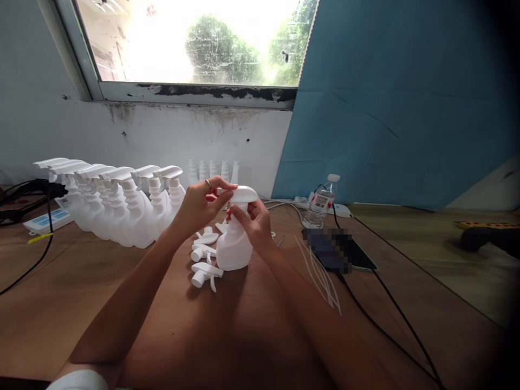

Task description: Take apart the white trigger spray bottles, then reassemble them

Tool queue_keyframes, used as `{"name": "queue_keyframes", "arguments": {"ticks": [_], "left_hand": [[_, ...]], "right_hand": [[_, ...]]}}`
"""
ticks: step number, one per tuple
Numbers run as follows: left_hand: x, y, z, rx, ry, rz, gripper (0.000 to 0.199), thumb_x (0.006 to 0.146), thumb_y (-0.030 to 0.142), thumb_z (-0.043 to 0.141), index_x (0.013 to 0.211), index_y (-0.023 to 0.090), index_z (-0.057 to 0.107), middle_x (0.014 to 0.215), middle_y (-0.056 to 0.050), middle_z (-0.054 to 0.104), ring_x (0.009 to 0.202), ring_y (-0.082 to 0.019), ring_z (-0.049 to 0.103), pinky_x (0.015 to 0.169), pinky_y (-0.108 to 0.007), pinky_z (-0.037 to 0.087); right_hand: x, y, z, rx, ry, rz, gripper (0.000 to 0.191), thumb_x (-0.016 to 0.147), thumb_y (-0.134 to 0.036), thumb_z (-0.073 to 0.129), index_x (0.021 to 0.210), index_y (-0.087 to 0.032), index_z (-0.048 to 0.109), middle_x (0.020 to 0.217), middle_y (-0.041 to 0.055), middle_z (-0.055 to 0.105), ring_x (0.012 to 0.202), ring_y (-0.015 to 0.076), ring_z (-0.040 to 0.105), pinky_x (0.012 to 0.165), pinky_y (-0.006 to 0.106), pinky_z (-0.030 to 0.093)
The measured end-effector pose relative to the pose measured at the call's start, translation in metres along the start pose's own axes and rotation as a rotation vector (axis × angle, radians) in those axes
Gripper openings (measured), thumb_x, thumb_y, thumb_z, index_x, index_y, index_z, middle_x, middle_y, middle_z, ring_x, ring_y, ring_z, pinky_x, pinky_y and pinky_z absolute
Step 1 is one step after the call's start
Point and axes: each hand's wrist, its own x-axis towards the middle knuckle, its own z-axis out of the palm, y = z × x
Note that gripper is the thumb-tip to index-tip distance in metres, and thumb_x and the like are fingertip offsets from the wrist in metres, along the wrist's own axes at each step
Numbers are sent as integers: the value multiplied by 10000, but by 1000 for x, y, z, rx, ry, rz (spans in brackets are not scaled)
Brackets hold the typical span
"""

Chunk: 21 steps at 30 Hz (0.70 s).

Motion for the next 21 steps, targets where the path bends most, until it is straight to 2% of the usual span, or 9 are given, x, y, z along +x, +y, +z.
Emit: {"name": "queue_keyframes", "arguments": {"ticks": [4,6,13,16,19,21], "left_hand": [[0,-3,0,-53,-11,-13,199,844,329,623,954,175,684,918,-51,711,741,-133,659,699,-272,572],[0,-4,1,-55,-5,-6,205,843,331,625,963,177,687,921,-51,709,732,-132,656,700,-276,573],[0,-6,-2,-117,-36,-34,233,845,351,630,991,181,691,886,-48,698,738,-136,655,725,-289,574],[-1,-13,2,-178,-29,-48,337,844,378,629,1124,190,641,976,-61,677,814,-144,655,762,-288,570],[-13,-27,15,-264,23,-79,491,847,401,621,1283,206,508,1115,-80,622,885,-151,645,758,-278,565],[-30,-37,26,-270,17,-107,496,860,411,598,1293,203,477,1130,-87,608,913,-159,639,765,-278,557]], "right_hand": [[0,-1,0,1,-79,-18,329,820,-474,631,958,-179,582,831,44,654,700,159,623,639,302,521],[0,-1,0,-20,-79,-22,331,826,-491,614,923,-176,587,803,45,657,695,164,628,636,305,523],[-2,6,6,-98,68,-65,324,794,-434,674,949,-177,554,735,21,644,608,152,620,569,283,507],[-2,6,6,-127,81,-80,317,812,-432,650,963,-173,545,749,29,650,616,161,630,570,287,506],[0,4,3,-294,161,-82,343,772,-451,674,936,-175,551,737,30,649,624,175,630,581,295,496],[3,3,1,-484,267,-57,365,688,-455,735,856,-181,561,717,31,650,637,190,628,583,296,482]]}}
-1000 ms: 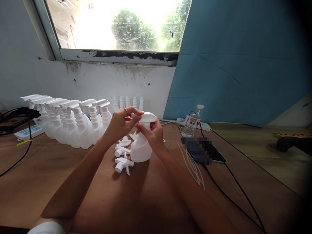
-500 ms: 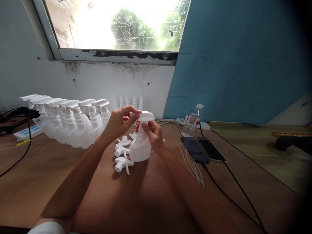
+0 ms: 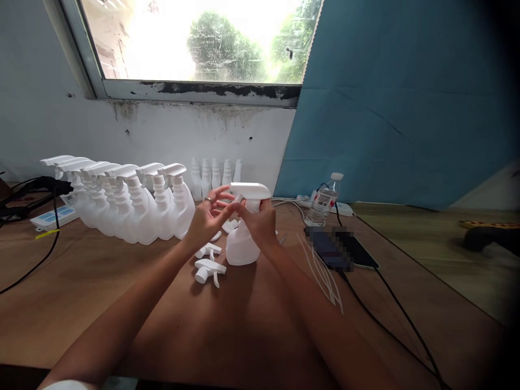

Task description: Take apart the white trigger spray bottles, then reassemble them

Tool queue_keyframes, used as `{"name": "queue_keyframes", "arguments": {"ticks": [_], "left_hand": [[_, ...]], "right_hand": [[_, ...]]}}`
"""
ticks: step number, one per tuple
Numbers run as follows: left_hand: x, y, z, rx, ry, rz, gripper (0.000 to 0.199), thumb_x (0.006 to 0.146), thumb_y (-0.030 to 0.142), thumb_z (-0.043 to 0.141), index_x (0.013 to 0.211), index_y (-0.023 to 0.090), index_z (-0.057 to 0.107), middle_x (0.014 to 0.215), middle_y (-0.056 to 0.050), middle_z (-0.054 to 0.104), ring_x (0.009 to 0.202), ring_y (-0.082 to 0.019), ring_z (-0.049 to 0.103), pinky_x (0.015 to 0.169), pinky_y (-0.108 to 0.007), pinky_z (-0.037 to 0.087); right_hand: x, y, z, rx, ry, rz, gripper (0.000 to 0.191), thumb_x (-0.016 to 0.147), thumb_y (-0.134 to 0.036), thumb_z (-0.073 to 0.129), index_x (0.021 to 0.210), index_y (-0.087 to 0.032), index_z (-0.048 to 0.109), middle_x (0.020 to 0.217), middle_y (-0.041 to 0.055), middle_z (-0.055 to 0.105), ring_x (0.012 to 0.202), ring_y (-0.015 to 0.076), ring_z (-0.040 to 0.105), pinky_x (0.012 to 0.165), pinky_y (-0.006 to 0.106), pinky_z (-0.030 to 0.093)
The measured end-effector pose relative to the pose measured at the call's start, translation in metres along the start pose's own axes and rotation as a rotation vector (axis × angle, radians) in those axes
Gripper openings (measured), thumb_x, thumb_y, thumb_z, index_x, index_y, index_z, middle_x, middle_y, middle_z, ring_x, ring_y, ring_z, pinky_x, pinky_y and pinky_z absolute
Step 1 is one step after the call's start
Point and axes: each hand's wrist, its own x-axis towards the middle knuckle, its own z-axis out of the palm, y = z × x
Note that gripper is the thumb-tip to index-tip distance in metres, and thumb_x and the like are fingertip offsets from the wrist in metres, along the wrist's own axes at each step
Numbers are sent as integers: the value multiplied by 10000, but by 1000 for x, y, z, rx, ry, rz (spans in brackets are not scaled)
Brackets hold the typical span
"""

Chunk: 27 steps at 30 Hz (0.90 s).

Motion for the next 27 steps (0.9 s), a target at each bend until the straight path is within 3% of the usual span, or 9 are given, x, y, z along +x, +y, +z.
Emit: {"name": "queue_keyframes", "arguments": {"ticks": [4,7,10,15,18,20,24,27], "left_hand": [[-40,-26,14,132,-84,-53,413,881,397,563,1242,210,491,1114,-97,609,935,-180,622,770,-302,551],[-59,-38,19,241,-160,-50,416,862,386,585,1240,240,492,1218,-110,564,972,-202,603,753,-327,558],[-64,-44,22,276,-162,-92,490,845,381,607,1290,244,455,1220,-106,564,947,-198,607,744,-333,561],[-61,-49,21,352,-133,-99,492,816,374,647,1264,232,501,1137,-91,632,940,-218,611,742,-345,552],[-58,-48,12,397,-74,-49,434,840,406,619,1222,218,532,1110,-92,656,901,-214,629,730,-337,543],[-54,-46,0,450,-3,-5,428,860,419,593,1227,212,519,1085,-87,659,877,-201,633,702,-307,533],[-45,-53,-26,705,159,97,360,888,380,554,1207,221,505,1068,-76,644,920,-212,628,722,-297,511],[-40,-66,-40,881,236,114,335,887,360,548,1174,192,514,1083,-91,635,944,-241,630,766,-324,501]], "right_hand": [[6,1,0,-261,160,21,304,629,-389,736,778,-196,554,667,29,652,621,212,621,584,309,463],[8,0,-1,-289,160,13,236,636,-338,697,772,-197,565,675,37,665,609,216,620,590,317,461],[9,-3,-2,-220,104,8,235,646,-360,700,763,-189,589,702,42,679,645,215,635,621,318,475],[8,-13,-2,-148,156,14,196,627,-299,707,730,-181,590,657,28,652,602,197,609,584,308,471],[5,-27,-7,24,-22,-8,273,695,-389,716,834,-178,612,743,36,678,671,195,636,645,313,502],[4,-37,-11,49,-120,-95,341,725,-421,716,953,-190,613,879,47,689,806,207,650,740,325,512],[3,-47,-16,-76,-191,-271,432,751,-378,720,1128,-242,559,1160,45,624,1059,228,589,908,362,479],[5,-44,-15,-80,-219,-344,412,802,-342,673,1173,-257,514,1216,44,598,1090,213,580,961,379,468]]}}
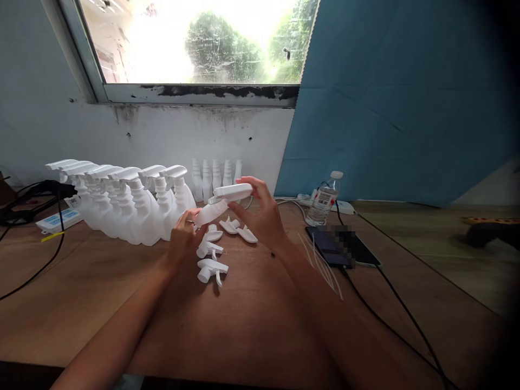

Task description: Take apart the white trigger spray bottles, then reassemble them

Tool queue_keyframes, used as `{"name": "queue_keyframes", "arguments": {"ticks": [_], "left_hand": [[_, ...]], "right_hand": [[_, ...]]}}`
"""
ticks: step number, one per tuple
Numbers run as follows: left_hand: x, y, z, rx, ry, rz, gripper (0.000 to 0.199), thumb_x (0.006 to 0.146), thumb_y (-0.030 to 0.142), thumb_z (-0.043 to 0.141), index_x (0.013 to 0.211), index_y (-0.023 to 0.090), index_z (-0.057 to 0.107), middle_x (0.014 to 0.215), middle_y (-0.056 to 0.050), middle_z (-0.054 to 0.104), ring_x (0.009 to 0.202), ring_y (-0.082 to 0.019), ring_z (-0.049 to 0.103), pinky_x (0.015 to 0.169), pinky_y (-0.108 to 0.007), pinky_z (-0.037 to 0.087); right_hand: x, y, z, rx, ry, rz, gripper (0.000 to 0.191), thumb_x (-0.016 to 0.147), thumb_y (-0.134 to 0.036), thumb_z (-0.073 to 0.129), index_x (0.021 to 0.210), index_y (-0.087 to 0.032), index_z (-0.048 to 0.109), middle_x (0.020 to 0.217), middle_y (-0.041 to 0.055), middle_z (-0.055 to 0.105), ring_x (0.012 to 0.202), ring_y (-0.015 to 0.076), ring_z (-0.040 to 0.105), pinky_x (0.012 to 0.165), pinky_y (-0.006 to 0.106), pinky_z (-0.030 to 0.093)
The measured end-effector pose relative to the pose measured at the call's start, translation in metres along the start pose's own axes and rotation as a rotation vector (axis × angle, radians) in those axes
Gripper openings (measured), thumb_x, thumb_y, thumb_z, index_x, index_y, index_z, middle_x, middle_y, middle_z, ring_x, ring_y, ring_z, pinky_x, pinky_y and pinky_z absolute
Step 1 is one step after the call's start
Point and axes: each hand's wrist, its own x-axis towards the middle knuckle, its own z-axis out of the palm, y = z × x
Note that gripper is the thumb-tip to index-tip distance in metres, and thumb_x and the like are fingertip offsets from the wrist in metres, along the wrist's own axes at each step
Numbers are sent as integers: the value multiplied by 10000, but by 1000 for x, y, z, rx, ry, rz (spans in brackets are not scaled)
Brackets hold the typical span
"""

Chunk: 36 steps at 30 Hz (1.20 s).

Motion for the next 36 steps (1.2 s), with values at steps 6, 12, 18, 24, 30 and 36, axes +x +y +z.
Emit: {"name": "queue_keyframes", "arguments": {"ticks": [6,12,18,24,30,36], "left_hand": [[-2,-18,14,190,-50,-80,280,899,354,501,1111,171,514,1061,-94,626,903,-250,648,718,-313,497],[-3,-17,18,247,-201,-174,242,910,340,476,1077,171,521,1055,-105,625,920,-266,655,709,-315,490],[-4,-20,21,221,-212,-245,257,865,334,552,1062,177,501,1037,-107,641,893,-280,662,702,-334,484],[-3,-24,22,178,-205,-325,318,835,394,596,1047,201,458,983,-77,661,787,-239,674,653,-311,478],[-5,-23,22,59,-168,-350,433,811,379,629,1119,217,371,1005,-59,626,709,-202,650,597,-291,455],[-9,-18,21,147,-133,-280,519,804,402,634,1184,225,328,1103,-73,549,720,-191,634,516,-273,408]], "right_hand": [[2,-3,-7,33,27,0,334,884,-271,549,1203,-271,454,1223,44,593,914,169,660,832,344,547],[12,-12,-35,42,138,-4,280,894,-207,514,1158,-286,466,1165,14,606,837,145,677,821,353,556],[9,9,-56,73,164,40,154,891,-259,518,1045,-250,509,971,-3,630,614,98,629,646,303,554],[-45,92,-61,-354,-131,350,171,909,-282,389,957,-177,514,857,40,655,625,135,643,599,267,505],[-93,137,-65,-616,-388,375,168,848,-205,491,906,-163,643,1031,130,671,1019,246,581,910,382,413],[-104,145,-60,-748,-557,393,252,920,-271,457,1009,-174,671,1269,129,585,1203,279,459,982,436,318]]}}
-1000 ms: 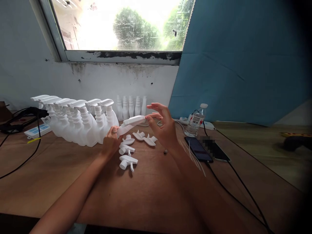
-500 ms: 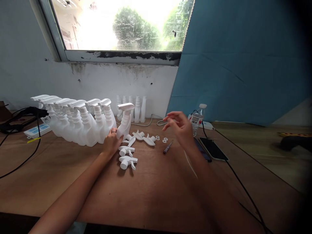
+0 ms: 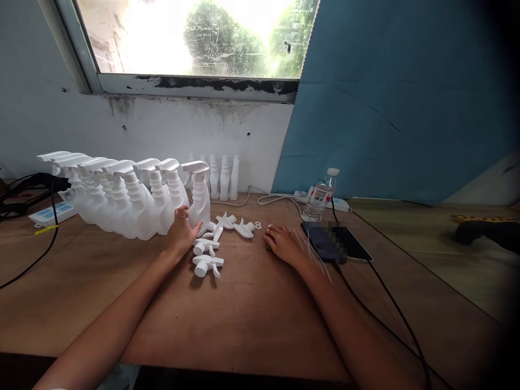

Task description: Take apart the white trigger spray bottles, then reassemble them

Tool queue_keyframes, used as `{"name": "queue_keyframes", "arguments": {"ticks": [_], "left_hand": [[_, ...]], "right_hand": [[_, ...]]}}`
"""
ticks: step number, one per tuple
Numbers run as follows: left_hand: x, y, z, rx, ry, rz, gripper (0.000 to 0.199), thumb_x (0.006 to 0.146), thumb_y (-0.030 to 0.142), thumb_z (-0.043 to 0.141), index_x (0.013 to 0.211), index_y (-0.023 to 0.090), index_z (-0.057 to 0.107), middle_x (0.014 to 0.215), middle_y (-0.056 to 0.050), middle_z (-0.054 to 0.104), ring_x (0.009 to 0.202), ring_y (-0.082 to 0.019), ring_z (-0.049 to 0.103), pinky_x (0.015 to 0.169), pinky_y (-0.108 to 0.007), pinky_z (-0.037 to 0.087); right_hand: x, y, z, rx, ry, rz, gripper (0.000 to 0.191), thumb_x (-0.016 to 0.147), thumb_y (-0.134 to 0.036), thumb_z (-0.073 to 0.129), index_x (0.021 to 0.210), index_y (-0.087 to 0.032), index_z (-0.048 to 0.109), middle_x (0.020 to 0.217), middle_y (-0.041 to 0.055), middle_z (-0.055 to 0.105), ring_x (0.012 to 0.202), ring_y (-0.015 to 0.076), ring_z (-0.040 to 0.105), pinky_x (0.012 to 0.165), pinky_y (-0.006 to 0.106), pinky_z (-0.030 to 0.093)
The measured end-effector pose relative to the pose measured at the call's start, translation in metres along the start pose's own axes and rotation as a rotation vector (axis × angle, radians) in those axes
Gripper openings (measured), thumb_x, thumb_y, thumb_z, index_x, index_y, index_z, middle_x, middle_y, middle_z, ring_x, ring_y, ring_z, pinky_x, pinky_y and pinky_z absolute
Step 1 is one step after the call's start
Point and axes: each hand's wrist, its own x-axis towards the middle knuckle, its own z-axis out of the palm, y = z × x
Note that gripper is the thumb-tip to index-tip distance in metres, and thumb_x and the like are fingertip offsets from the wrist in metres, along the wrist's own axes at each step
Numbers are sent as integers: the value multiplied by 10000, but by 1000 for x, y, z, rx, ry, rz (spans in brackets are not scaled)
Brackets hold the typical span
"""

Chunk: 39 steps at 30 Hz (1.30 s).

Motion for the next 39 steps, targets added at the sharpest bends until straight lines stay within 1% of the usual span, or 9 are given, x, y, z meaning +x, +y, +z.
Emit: {"name": "queue_keyframes", "arguments": {"ticks": [4,7,12,17,22,26,30,34,39], "left_hand": [[-3,6,-8,139,95,48,480,814,515,603,1116,198,406,1022,-82,579,746,-225,633,490,-275,358],[-8,13,-11,127,105,200,307,891,470,512,1005,186,476,871,-54,604,728,-205,628,532,-271,378],[-20,24,2,18,-132,371,197,910,349,489,1012,193,554,1009,-84,627,948,-226,627,743,-293,487],[-25,25,14,-27,-313,331,318,905,355,493,1160,197,597,1317,-133,523,1220,-284,501,1008,-413,423],[-25,22,16,-70,-395,258,373,899,386,502,1217,217,600,1220,-122,590,1139,-292,559,961,-417,456],[-25,23,14,-134,-391,288,237,903,338,502,1051,230,650,1148,-73,625,1065,-227,614,922,-326,479],[-25,25,11,-261,-425,373,163,893,316,523,879,216,652,1090,-39,637,918,-178,654,850,-291,504],[-25,27,10,-350,-459,442,143,882,273,545,962,208,644,1117,-43,636,870,-157,661,840,-284,520],[-28,33,7,-351,-369,592,246,914,146,432,1033,203,640,1161,-71,636,994,-168,639,880,-304,520]], "right_hand": [[1,-2,-2,-34,-29,15,221,896,-205,481,952,-161,690,1175,123,637,1161,261,505,964,396,312],[1,-6,-6,-32,-41,14,198,857,-132,500,896,-161,692,1122,106,661,1119,239,536,936,367,312],[0,-12,-7,-1,-70,-5,179,824,-86,516,849,-167,674,1013,78,681,1020,205,581,881,332,339],[-1,-13,-1,20,-77,10,237,837,-97,526,1028,-177,640,1090,94,653,1069,213,572,910,344,353],[-4,-15,0,-1,-61,56,238,850,-128,525,1043,-180,655,1246,148,564,1221,290,463,946,419,330],[-3,-15,-2,-5,-57,71,139,843,-147,556,920,-173,669,1182,135,599,1215,295,461,949,426,311],[-1,-13,-2,13,-35,70,93,824,-132,566,873,-165,639,1074,110,631,1100,258,528,878,374,338],[0,-15,-4,37,2,35,80,798,-100,576,815,-166,616,929,78,656,944,225,576,816,336,345],[-4,-25,-10,105,64,-64,65,819,-139,593,763,-171,599,794,51,655,748,178,580,707,281,374]]}}
